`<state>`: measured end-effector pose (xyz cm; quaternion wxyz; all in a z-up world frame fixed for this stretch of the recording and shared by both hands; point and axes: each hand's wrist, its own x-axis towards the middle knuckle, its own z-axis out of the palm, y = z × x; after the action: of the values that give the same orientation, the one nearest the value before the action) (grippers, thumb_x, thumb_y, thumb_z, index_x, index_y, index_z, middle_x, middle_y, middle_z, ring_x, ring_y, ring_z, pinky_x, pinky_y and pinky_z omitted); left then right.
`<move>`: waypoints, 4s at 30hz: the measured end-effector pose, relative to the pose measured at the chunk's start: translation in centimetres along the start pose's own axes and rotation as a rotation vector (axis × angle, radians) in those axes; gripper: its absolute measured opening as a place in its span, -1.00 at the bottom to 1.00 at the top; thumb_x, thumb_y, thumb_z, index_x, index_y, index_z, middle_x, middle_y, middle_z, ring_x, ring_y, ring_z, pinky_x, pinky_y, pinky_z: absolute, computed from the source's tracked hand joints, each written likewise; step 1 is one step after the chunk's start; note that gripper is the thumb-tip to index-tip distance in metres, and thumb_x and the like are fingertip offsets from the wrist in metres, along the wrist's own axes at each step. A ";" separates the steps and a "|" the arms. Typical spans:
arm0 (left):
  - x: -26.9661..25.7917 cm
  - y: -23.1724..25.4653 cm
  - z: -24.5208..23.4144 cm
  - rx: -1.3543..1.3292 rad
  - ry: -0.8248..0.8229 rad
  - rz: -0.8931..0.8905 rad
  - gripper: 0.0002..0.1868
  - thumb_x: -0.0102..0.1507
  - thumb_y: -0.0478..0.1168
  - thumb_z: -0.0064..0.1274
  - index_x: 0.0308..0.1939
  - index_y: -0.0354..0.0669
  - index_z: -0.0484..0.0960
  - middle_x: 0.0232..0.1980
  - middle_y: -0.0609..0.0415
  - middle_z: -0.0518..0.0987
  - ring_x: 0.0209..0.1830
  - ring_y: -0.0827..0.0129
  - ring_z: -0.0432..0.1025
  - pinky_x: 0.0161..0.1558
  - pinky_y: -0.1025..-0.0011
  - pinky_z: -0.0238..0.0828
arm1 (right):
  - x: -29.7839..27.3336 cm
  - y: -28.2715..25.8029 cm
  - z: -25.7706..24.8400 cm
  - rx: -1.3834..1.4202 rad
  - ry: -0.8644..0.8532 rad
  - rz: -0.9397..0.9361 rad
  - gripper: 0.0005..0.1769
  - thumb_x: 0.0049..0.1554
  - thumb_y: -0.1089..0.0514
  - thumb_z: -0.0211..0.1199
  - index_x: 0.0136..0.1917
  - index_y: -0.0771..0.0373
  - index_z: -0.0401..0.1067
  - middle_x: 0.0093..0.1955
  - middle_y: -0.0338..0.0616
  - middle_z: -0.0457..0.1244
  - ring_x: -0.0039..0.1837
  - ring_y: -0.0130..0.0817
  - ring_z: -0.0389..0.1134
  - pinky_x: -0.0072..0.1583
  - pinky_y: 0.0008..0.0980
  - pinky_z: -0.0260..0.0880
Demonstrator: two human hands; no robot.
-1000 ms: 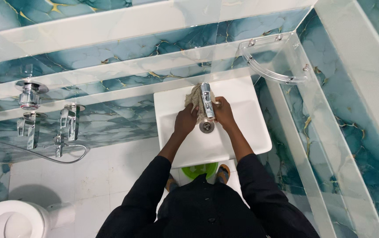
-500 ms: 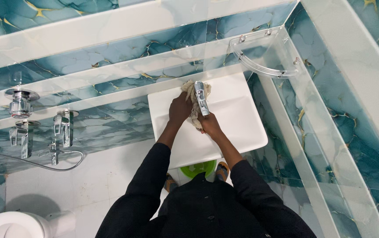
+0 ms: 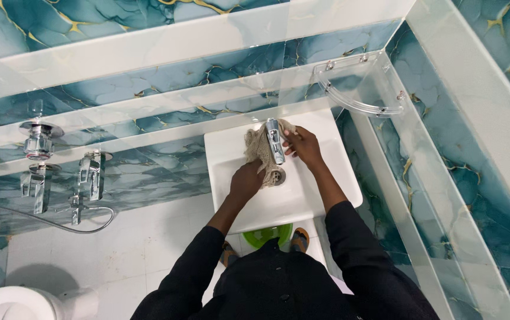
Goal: The person wipes the sink basin and the chrome faucets using a cloth, then rinses the cloth in a bucket.
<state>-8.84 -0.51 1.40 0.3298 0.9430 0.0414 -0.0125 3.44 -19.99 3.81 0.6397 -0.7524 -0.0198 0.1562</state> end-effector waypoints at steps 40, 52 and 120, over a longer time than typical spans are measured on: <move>8.2 4.1 -4.8 -0.337 0.234 0.307 -0.42 0.16 -0.39 0.15 0.27 -0.17 0.41 0.18 -0.18 0.35 0.26 -0.08 0.34 0.28 0.13 0.33 | 0.7 -5.2 2.7 -0.399 0.163 -0.364 -0.61 0.23 0.02 0.29 0.26 0.22 0.40 0.11 0.09 0.30 0.17 0.02 0.38 0.18 -0.14 0.37; 4.2 4.1 -6.1 -0.452 0.107 0.279 -0.44 0.06 -0.57 0.05 0.14 -0.15 0.59 0.17 -0.07 0.45 0.22 0.06 0.45 0.21 0.27 0.46 | -5.7 -6.3 3.2 -0.362 0.148 -0.379 -0.63 0.24 0.07 0.25 0.25 0.27 0.36 0.13 0.10 0.32 0.16 0.00 0.39 0.14 -0.16 0.38; 8.1 2.9 -5.3 -0.356 0.175 0.063 -0.40 0.15 -0.27 0.11 0.28 -0.25 0.34 0.12 -0.31 0.56 0.17 -0.23 0.44 0.12 0.02 0.38 | -0.9 -8.5 4.0 -0.436 0.118 -0.222 -0.60 0.22 -0.04 0.23 0.22 0.21 0.34 0.03 0.13 0.42 0.04 0.05 0.47 0.08 -0.10 0.40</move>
<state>-0.51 1.10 6.99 0.4865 0.8683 0.0421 0.0874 2.99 -14.81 11.73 0.4755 -0.8736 -0.0981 0.0326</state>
